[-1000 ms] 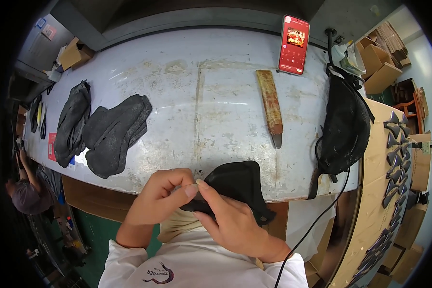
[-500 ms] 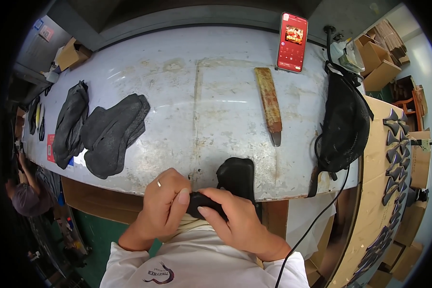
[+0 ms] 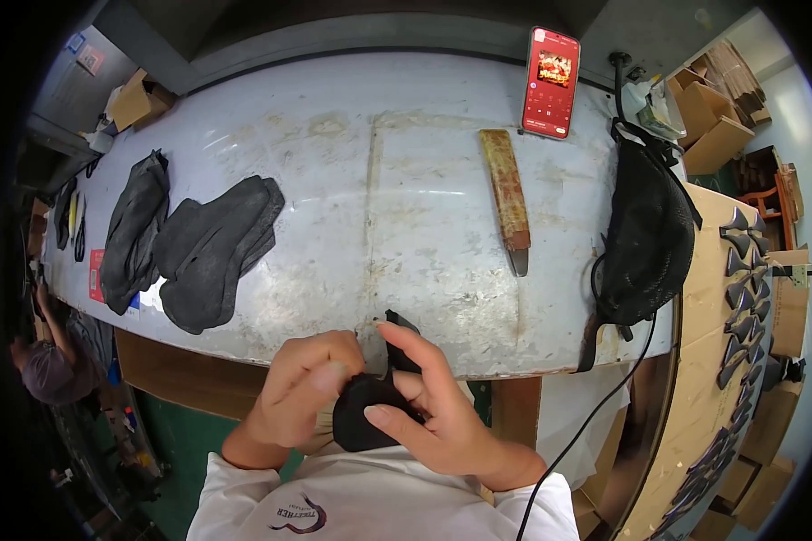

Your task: Inspecting and fitting bicycle saddle covers onto foam padding at a factory workbench.

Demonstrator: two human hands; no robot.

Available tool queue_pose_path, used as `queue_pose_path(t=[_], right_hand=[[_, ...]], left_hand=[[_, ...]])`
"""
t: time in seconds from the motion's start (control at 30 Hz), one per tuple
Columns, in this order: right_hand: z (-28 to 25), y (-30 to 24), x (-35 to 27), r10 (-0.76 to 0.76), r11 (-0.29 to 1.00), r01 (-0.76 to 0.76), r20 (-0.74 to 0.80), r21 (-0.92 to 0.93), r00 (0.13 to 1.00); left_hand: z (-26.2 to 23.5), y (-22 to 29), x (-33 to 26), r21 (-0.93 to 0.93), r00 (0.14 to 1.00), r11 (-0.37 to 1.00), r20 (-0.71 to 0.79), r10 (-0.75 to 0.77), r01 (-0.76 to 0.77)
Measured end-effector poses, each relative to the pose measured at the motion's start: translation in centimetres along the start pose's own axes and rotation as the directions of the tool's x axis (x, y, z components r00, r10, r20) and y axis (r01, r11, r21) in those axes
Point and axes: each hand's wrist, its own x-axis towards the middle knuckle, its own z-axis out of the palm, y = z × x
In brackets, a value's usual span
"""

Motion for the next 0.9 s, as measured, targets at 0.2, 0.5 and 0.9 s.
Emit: queue_pose_path(t=[0.2, 0.5, 0.9], right_hand=[[-0.1, 0.0, 0.0, -0.087, 0.967, 0.096, 0.048, -0.237, 0.995], [-0.2, -0.4, -0.3, -0.103, 0.994, 0.101, -0.073, -0.036, 0.992], [0.3, -1.3, 0.8, 0.056, 0.945, -0.072, 0.06, 0.319, 0.997]], left_hand=[[1.0, 1.2, 0.0, 0.165, 0.993, 0.985, -0.116, -0.037, 0.056], [1.3, -0.5, -0.1, 0.049, 0.995, 0.999, -0.094, 0.018, -0.013], [3.1, -0.3, 0.8, 0.162, 0.943, 0.98, -0.29, 0.161, -0.117]])
